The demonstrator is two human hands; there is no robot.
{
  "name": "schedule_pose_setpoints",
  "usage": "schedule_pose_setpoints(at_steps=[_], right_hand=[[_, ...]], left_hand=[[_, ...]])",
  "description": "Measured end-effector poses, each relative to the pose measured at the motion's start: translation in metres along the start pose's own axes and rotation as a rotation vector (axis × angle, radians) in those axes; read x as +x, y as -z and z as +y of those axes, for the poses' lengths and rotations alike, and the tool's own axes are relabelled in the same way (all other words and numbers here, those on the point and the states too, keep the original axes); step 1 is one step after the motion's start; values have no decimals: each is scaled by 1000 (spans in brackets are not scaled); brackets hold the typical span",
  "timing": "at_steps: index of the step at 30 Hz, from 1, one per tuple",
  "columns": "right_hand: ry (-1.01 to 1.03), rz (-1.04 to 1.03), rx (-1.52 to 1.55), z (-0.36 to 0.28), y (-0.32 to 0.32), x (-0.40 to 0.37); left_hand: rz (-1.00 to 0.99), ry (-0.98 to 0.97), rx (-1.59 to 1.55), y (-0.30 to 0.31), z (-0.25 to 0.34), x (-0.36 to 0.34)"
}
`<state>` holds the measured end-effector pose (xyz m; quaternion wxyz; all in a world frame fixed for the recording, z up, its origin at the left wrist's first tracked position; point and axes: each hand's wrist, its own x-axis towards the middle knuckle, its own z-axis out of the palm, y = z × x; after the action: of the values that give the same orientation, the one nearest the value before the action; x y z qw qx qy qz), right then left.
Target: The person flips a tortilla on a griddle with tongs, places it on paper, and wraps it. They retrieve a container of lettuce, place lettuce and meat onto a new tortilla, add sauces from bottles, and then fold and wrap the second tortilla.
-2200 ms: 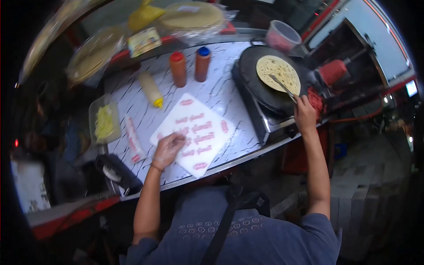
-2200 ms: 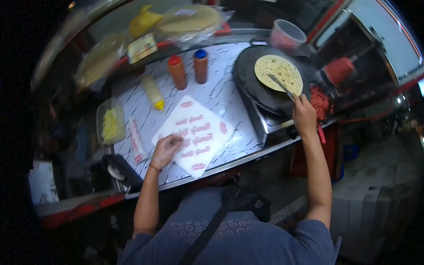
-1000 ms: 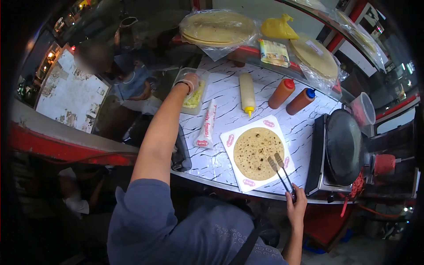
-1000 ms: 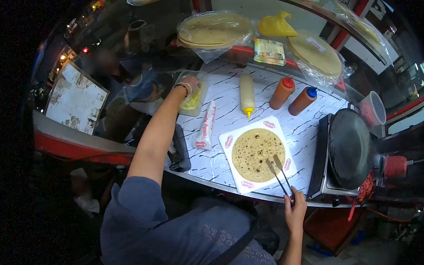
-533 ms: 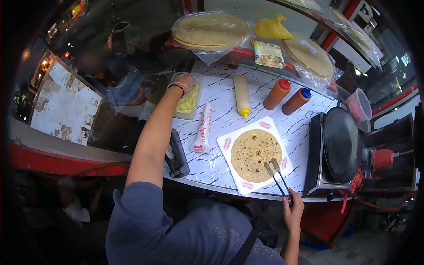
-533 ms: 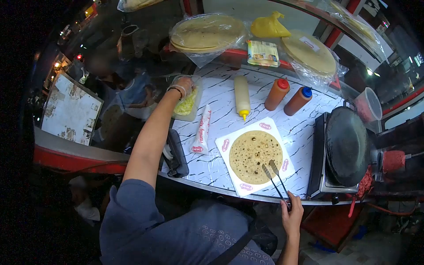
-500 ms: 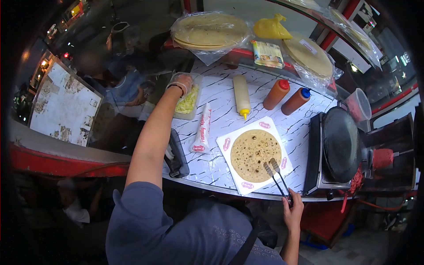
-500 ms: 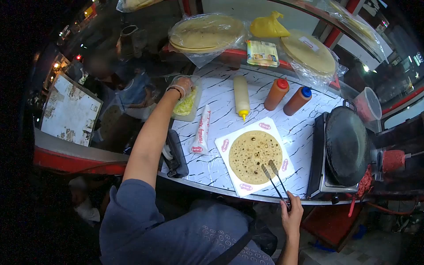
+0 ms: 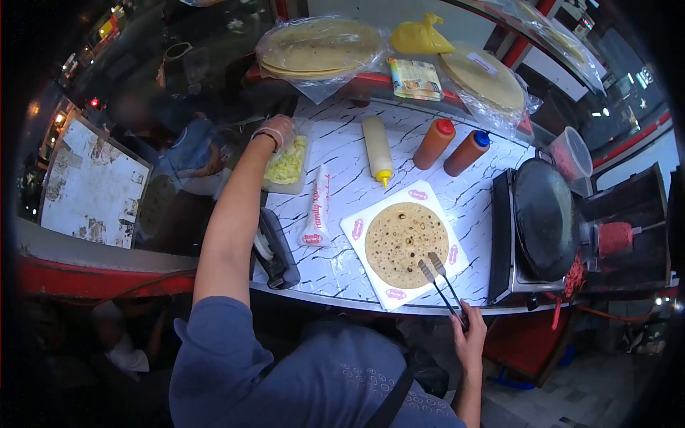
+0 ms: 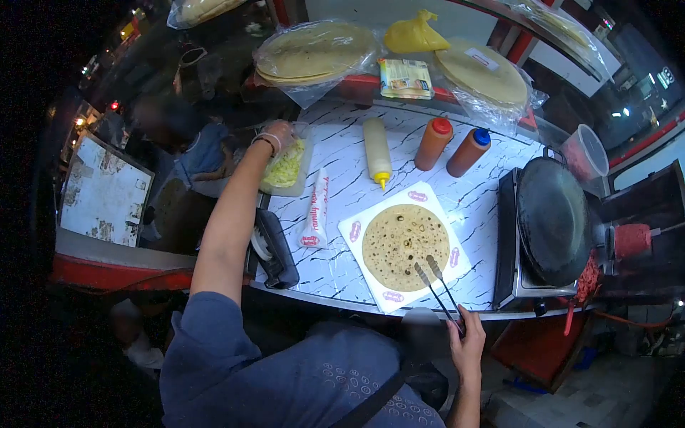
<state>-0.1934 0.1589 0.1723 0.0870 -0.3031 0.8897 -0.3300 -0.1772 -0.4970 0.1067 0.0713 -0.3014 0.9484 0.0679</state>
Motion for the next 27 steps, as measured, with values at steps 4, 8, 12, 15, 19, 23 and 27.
schedule_pose_setpoints(at_steps=[4, 8, 12, 15, 19, 23, 27], right_hand=[[23, 6, 2, 7, 2, 0], [22, -3, 18, 17, 7, 1], [61, -23, 44, 27, 19, 5], [73, -35, 78, 45, 26, 6], [84, -45, 89, 59, 36, 3], [67, -47, 117, 68, 40, -3], [43, -40, 167, 74, 39, -7]], left_hand=[[74, -1, -31, 18, 1, -16], [100, 19, -10, 26, -2, -26], [14, 111, 2, 35, -9, -35], [-78, -13, 142, 34, -20, -38], [-75, -156, 357, 39, -24, -47], [-73, 84, -380, 1, -74, -18], [-82, 290, -689, 55, -18, -65]])
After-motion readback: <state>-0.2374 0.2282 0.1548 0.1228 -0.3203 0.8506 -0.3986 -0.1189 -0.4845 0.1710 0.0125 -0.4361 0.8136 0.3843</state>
